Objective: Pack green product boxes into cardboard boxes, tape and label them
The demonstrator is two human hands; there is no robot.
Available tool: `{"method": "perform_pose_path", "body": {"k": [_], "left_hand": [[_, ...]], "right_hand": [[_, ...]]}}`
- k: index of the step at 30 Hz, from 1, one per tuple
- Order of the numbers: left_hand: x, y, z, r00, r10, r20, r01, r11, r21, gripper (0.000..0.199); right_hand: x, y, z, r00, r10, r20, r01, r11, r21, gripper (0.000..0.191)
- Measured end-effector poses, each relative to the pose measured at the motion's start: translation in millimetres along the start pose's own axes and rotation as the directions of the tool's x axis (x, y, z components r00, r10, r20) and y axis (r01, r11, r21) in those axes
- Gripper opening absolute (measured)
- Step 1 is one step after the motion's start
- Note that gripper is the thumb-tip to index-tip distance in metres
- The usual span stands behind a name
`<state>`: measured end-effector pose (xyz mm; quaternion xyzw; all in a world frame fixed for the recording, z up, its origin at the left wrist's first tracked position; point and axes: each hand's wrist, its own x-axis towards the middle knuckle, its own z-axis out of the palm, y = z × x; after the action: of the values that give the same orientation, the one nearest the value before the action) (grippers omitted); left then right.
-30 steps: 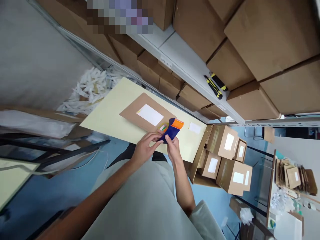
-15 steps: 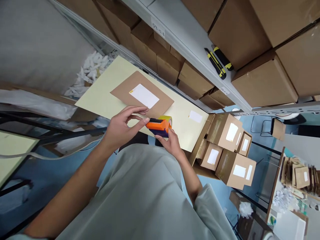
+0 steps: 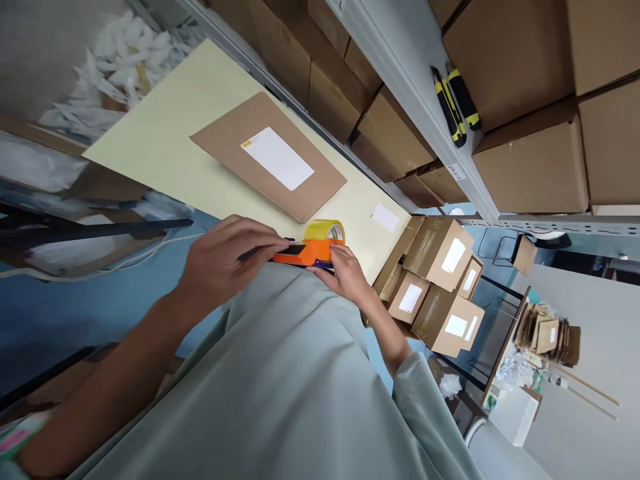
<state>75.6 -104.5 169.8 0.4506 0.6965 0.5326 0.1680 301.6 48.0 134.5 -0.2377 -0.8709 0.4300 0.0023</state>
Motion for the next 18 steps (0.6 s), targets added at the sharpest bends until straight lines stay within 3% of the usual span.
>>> {"method": "perform_pose_path", "body": {"k": [4, 6, 8, 11, 13, 16, 18], "left_hand": [[-29.3, 5.4, 7.3, 0.978, 0.116, -0.174, -0.107, 0.992, 0.063, 0.015], [-44.8, 0.6, 8.7, 0.968, 0.072, -0.242, -0.052, 0.995, 0.086, 0.016], [-60.6, -14.2, 7.7, 0.947, -0.056, -0.318, 0.094, 0.99, 0.106, 0.02], [-83.3, -57.5, 10.5, 0.862, -0.296, -0.411, 0.347, 0.936, 0.054, 0.026], [-94.7, -95.4, 22.1, 0.822, -0.443, -0.358, 0.449, 0.891, -0.073, 0.033], [-100.0, -149.4, 52.1, 0.731, -0.61, -0.307, 0.546, 0.792, -0.273, 0.037], [-94.6, -176.3, 72.5, 0.693, -0.663, -0.285, 0.577, 0.746, -0.332, 0.031]], "right_hand": [[-9.2, 12.1, -6.3, 0.994, -0.053, 0.095, 0.058, 0.997, -0.053, 0.039], [-16.6, 24.6, -9.4, 0.99, -0.043, 0.138, 0.057, 0.993, -0.103, 0.038], [-25.2, 41.4, -11.7, 0.984, 0.049, 0.169, -0.013, 0.978, -0.21, 0.038], [-37.3, 68.3, -10.0, 0.935, 0.296, 0.195, -0.187, 0.879, -0.438, 0.032], [-41.8, 82.8, -3.5, 0.89, 0.409, 0.202, -0.241, 0.797, -0.554, 0.027], [-40.5, 97.0, 13.0, 0.863, 0.472, 0.18, -0.257, 0.718, -0.647, 0.032], [-35.4, 103.5, 24.7, 0.854, 0.501, 0.144, -0.279, 0.673, -0.685, 0.039]]}}
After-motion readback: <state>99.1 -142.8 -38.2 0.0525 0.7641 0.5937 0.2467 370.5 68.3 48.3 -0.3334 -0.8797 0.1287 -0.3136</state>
